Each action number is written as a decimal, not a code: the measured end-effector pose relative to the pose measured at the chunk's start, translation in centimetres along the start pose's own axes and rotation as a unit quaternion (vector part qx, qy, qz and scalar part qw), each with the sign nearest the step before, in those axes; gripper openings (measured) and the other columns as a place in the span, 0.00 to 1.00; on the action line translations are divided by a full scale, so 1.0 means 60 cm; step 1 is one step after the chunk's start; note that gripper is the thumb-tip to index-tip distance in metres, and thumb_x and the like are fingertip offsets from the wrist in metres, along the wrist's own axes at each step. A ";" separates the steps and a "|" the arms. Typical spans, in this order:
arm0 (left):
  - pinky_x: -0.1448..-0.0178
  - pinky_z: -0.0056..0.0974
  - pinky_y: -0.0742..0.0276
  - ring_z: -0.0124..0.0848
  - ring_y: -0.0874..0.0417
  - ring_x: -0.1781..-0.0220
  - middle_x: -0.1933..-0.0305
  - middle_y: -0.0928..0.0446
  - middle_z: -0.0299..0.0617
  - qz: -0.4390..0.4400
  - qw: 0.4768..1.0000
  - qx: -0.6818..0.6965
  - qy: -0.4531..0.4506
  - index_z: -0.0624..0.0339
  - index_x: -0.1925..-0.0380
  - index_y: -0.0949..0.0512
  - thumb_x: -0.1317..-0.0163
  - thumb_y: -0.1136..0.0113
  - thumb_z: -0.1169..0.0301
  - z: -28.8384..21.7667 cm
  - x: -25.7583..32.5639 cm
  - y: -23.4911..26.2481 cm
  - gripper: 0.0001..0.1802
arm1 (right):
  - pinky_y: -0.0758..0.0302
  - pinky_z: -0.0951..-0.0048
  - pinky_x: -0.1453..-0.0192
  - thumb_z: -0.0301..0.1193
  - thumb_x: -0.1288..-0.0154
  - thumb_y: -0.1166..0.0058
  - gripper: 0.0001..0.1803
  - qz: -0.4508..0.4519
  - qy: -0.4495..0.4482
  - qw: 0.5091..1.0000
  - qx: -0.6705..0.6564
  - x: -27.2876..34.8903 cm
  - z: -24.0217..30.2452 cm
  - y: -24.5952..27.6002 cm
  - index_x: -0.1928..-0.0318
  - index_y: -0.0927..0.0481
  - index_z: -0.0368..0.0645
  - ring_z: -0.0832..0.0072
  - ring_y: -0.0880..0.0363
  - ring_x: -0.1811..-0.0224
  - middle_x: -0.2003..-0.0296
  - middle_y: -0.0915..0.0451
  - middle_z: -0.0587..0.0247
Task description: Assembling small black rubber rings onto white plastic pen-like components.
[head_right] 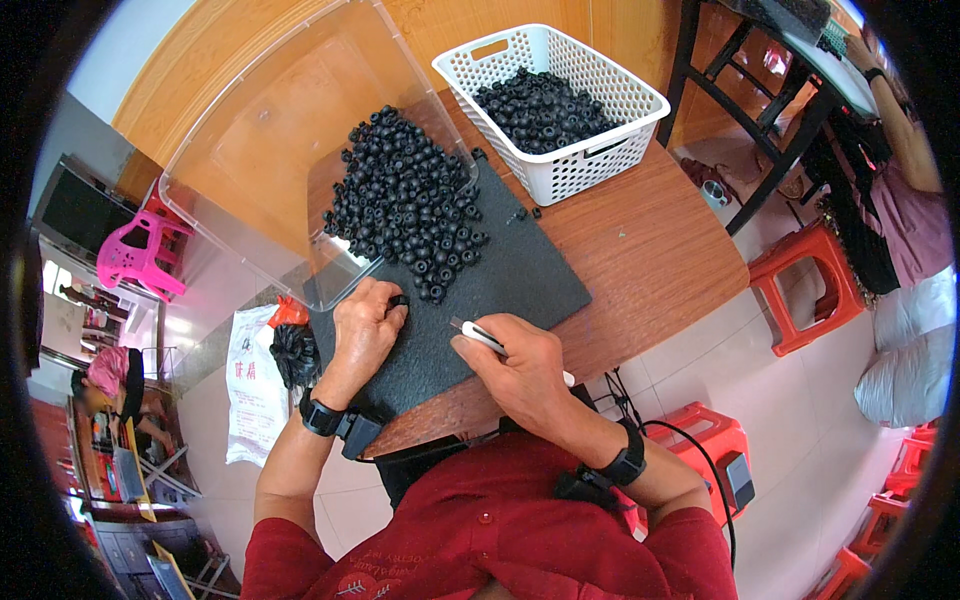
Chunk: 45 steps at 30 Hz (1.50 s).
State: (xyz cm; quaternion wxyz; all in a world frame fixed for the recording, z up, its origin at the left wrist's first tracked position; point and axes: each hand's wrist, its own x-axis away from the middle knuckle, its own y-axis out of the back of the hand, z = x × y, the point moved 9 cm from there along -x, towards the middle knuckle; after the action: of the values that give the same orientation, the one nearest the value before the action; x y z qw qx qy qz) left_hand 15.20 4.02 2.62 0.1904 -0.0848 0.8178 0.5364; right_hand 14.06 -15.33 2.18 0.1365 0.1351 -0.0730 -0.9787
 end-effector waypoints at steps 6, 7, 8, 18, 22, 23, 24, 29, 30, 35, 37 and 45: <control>0.71 0.37 0.28 0.39 0.21 0.75 0.73 0.24 0.44 0.003 1.000 0.004 -0.024 0.65 0.68 0.21 0.50 0.36 0.77 -0.010 0.010 0.007 0.08 | 0.33 0.75 0.70 0.29 0.39 0.41 0.09 0.013 0.019 1.000 0.010 0.001 0.005 -0.014 0.66 0.22 0.34 0.80 0.30 0.74 0.75 0.26 0.63; 0.71 0.37 0.28 0.39 0.21 0.75 0.73 0.24 0.44 0.003 1.000 0.005 -0.024 0.65 0.68 0.21 0.50 0.36 0.77 -0.012 0.013 0.010 0.08 | 0.33 0.75 0.70 0.29 0.39 0.41 0.09 0.012 0.018 1.000 0.010 0.001 0.005 -0.014 0.66 0.22 0.34 0.80 0.30 0.74 0.75 0.26 0.63; 0.74 0.34 0.30 0.34 0.22 0.77 0.73 0.23 0.42 0.041 0.972 0.203 0.110 0.65 0.68 0.21 0.48 0.36 0.76 0.021 0.021 -0.002 0.07 | 0.33 0.75 0.70 0.29 0.39 0.41 0.09 0.016 0.022 0.999 0.020 0.001 0.006 -0.015 0.66 0.22 0.34 0.80 0.30 0.74 0.75 0.26 0.62; 0.73 0.30 0.29 0.29 0.23 0.75 0.66 0.20 0.47 0.051 0.611 0.746 0.259 0.71 0.61 0.23 0.40 0.39 0.73 -0.035 0.082 -0.018 0.11 | 0.34 0.72 0.74 0.30 0.38 0.42 0.08 0.002 0.129 0.991 0.041 -0.002 0.056 -0.038 0.65 0.22 0.37 0.72 0.28 0.77 0.77 0.26 0.60; 0.73 0.30 0.29 0.29 0.23 0.75 0.67 0.21 0.46 0.037 0.598 0.759 0.255 0.71 0.59 0.23 0.40 0.39 0.74 -0.053 0.087 -0.014 0.12 | 0.34 0.65 0.76 0.31 0.40 0.41 0.08 -0.013 0.151 0.987 0.056 -0.003 0.071 -0.047 0.72 0.24 0.41 0.66 0.28 0.80 0.81 0.29 0.61; 0.73 0.30 0.29 0.29 0.23 0.75 0.67 0.21 0.46 0.036 0.598 0.759 0.255 0.71 0.59 0.23 0.40 0.39 0.74 -0.057 0.086 -0.013 0.12 | 0.34 0.65 0.76 0.31 0.40 0.41 0.09 -0.019 0.159 0.985 0.059 -0.002 0.074 -0.047 0.73 0.25 0.41 0.65 0.28 0.80 0.81 0.29 0.61; 0.74 0.30 0.29 0.29 0.23 0.75 0.67 0.21 0.46 0.024 0.603 0.754 0.258 0.72 0.59 0.23 0.40 0.39 0.75 -0.060 0.085 -0.010 0.12 | 0.34 0.65 0.76 0.31 0.41 0.41 0.09 -0.025 0.166 0.984 0.062 0.000 0.076 -0.046 0.73 0.25 0.41 0.65 0.29 0.80 0.81 0.29 0.61; 0.74 0.29 0.29 0.28 0.22 0.76 0.69 0.21 0.46 0.004 0.642 0.728 0.239 0.73 0.59 0.23 0.41 0.39 0.75 -0.061 0.080 -0.001 0.12 | 0.34 0.68 0.76 0.30 0.40 0.41 0.07 -0.014 0.169 0.982 0.076 0.002 0.075 -0.046 0.70 0.23 0.40 0.68 0.28 0.79 0.79 0.27 0.61; 0.74 0.29 0.29 0.28 0.22 0.76 0.70 0.21 0.47 0.002 0.655 0.717 0.239 0.73 0.59 0.23 0.41 0.39 0.75 -0.060 0.080 0.001 0.12 | 0.34 0.71 0.75 0.29 0.40 0.41 0.05 -0.002 0.169 0.982 0.081 0.003 0.074 -0.048 0.66 0.21 0.40 0.71 0.28 0.78 0.78 0.25 0.62; 0.75 0.29 0.27 0.29 0.21 0.75 0.68 0.20 0.48 0.001 0.646 0.725 0.239 0.72 0.60 0.23 0.41 0.39 0.76 -0.055 0.085 -0.004 0.11 | 0.33 0.68 0.75 0.30 0.41 0.41 0.07 0.000 0.175 0.982 0.070 0.005 0.075 -0.052 0.70 0.23 0.40 0.67 0.27 0.78 0.79 0.27 0.61; 0.75 0.29 0.27 0.29 0.20 0.75 0.67 0.20 0.48 0.012 0.633 0.737 0.238 0.73 0.60 0.23 0.41 0.39 0.76 -0.054 0.088 -0.010 0.11 | 0.33 0.65 0.76 0.31 0.42 0.40 0.09 -0.016 0.180 0.982 0.060 0.006 0.078 -0.050 0.74 0.25 0.41 0.64 0.28 0.79 0.81 0.29 0.60; 0.76 0.29 0.25 0.32 0.18 0.74 0.67 0.20 0.49 0.031 0.667 0.713 0.213 0.73 0.59 0.24 0.40 0.40 0.75 -0.062 0.081 -0.003 0.12 | 0.32 0.65 0.75 0.31 0.41 0.41 0.08 -0.005 0.163 0.985 0.063 0.002 0.077 -0.048 0.72 0.24 0.41 0.64 0.27 0.78 0.80 0.28 0.60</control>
State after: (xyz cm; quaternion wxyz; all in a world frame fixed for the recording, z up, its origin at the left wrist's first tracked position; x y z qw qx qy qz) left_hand 9.99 0.87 1.79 -0.0036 -0.0100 0.9714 -0.2371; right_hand 11.91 -12.14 6.02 0.1332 0.3015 -0.1109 -0.9376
